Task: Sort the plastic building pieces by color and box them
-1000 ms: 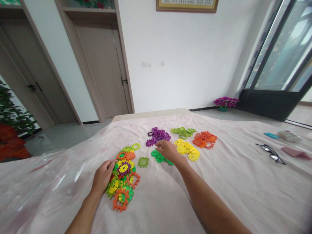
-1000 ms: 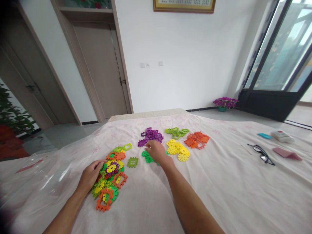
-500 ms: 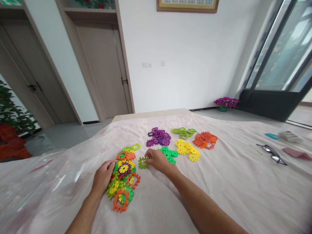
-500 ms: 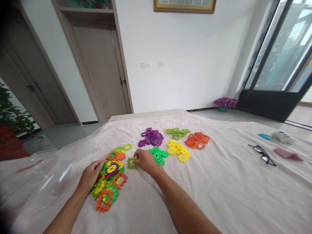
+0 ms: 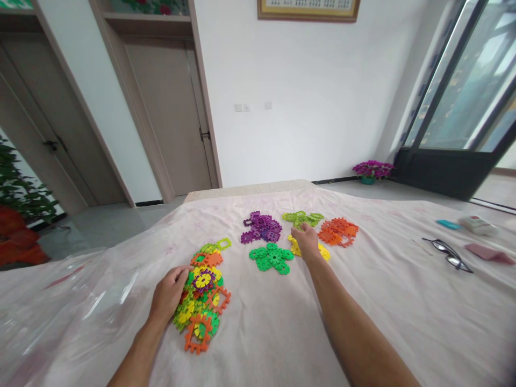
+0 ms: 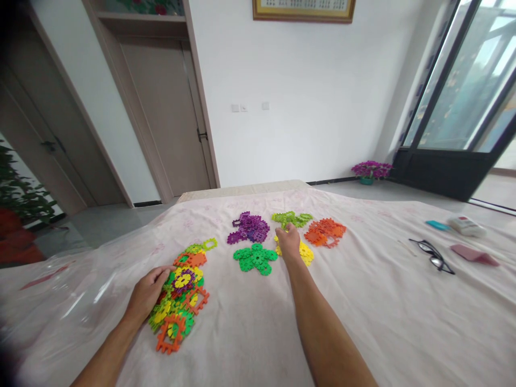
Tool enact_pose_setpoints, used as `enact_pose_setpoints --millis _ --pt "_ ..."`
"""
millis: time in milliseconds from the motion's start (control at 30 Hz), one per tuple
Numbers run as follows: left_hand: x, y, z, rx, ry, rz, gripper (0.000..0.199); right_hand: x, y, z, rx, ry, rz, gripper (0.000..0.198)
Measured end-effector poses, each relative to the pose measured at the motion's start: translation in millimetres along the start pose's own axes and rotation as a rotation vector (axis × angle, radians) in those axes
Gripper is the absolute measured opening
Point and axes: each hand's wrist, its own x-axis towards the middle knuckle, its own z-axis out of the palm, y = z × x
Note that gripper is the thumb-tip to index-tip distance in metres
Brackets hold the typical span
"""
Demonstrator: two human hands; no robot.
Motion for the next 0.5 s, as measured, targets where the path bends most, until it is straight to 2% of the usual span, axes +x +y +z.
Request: enact_pose_setpoints --millis 100,167,267,333,400,500 --pt "0 0 0 -0.008 0.003 -0.001 0.042 -8 -3 9 -0.007 -0.037 0.011 0.047" --pt "0 -1 0 -0.016 0.004 0.000 0.042 -21 -8 24 0.012 -0.157 -0.030 0.040" --pt "0 0 0 -0.027 0.001 -0.003 0.042 -54 -19 51 -0.022 -0.406 -0.156 0.031" --pt "-1 1 0 -0.028 0.004 -0.009 0.042 -82 -29 67 -0.025 -0.624 -0.269 0.035" --pt "-2 3 -1 -0.026 0.004 -0.007 0.043 -115 -41 77 -0.036 -0.763 -0.482 0.051" --pt "-1 4 -2 -0.029 -0.007 0.000 0.044 -163 -62 78 -0.133 -0.984 -0.823 0.074"
